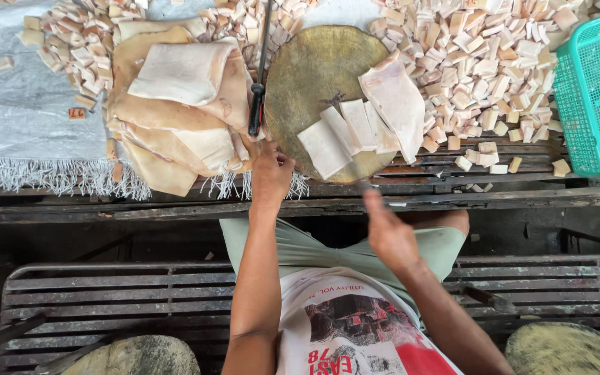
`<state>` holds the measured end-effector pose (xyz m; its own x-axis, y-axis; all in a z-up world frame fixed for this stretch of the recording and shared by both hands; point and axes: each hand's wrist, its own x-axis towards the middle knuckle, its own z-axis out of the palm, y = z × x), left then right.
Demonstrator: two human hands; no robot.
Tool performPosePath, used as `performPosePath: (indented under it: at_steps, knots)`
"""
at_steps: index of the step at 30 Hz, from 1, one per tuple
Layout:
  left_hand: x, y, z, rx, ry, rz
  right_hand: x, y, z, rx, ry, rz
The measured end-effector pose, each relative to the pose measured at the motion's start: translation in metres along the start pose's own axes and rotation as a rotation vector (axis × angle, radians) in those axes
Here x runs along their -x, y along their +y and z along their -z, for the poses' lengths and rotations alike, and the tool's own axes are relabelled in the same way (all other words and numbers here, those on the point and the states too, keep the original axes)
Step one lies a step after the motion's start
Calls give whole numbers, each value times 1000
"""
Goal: The person cuts large pieces of animal skin into small strips and then into squares using a large knife on a wooden cutting board.
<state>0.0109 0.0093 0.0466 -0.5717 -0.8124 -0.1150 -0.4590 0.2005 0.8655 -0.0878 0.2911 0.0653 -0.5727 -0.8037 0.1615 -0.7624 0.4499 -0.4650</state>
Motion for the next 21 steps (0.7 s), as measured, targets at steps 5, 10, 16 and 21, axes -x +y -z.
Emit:
performPosePath:
  at_steps: [5,10,16,21]
  knots:
    - [12,14,-26,-225,-112,-207,20,8,2,-114,-64,-73]
    - [-20,28,-45,-514,-436,-372,4,12,12,-315,-7,-369]
    - [-74,50,-53,-805,-621,-958,-9,34,21,-428,154,-400]
    - [-104,92,-89,-1103,-1030,-1119,-16,37,15,-481,169,-517]
